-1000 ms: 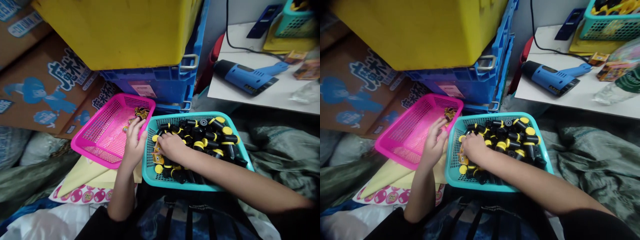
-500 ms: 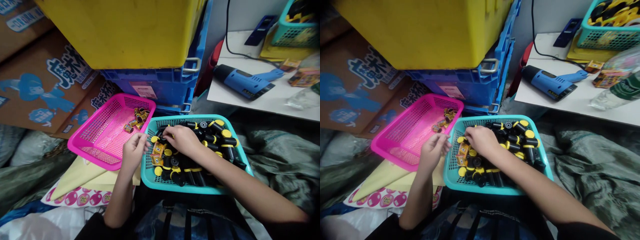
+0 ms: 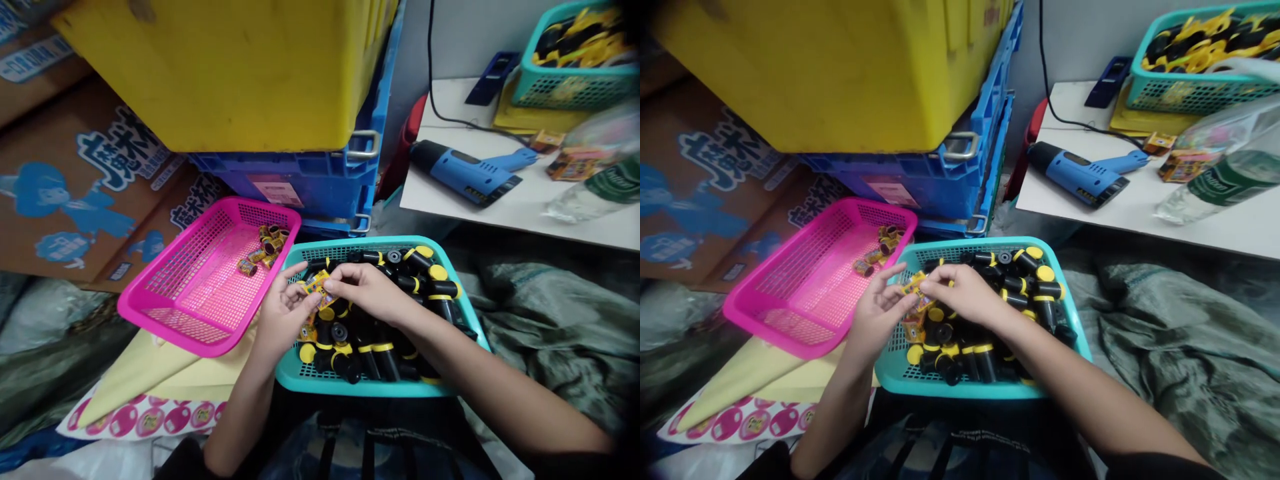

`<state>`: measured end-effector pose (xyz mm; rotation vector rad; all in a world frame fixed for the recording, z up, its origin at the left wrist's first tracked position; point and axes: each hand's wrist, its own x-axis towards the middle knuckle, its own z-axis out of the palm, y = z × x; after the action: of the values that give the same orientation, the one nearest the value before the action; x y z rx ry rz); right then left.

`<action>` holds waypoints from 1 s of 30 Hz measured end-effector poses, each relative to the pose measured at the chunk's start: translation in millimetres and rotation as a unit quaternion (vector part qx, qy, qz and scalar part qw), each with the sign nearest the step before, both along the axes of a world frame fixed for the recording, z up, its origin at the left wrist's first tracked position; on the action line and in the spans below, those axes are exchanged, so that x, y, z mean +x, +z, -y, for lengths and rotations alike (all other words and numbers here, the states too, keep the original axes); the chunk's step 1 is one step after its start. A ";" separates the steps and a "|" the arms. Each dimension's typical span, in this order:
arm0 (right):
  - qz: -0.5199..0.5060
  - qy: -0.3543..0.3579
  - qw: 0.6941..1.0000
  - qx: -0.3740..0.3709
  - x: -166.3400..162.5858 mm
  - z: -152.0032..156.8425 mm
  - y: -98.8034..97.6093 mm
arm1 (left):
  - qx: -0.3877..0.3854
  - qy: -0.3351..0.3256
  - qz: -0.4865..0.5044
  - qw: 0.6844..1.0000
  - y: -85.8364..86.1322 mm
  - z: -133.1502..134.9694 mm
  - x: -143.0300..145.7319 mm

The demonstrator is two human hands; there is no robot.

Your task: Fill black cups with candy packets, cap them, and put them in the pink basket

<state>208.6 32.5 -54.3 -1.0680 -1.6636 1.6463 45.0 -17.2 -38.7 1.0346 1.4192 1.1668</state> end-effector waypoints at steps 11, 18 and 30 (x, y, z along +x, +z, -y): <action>0.348 -0.061 0.911 0.214 35.9 -43.0 10.5 | -0.022 0.085 -0.020 0.996 -9.9 -7.8 -8.1; 0.391 0.217 0.832 0.328 14.0 -44.3 -10.5 | -0.037 0.108 -0.073 0.991 -16.4 -12.0 -11.6; 0.308 0.127 0.903 0.272 12.5 -39.0 0.7 | -0.006 0.070 -0.188 0.980 -14.9 -6.8 -17.4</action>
<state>221.1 71.5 -53.5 -1.1693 -2.5653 0.8871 27.6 -10.5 -53.6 1.2072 1.8174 1.0964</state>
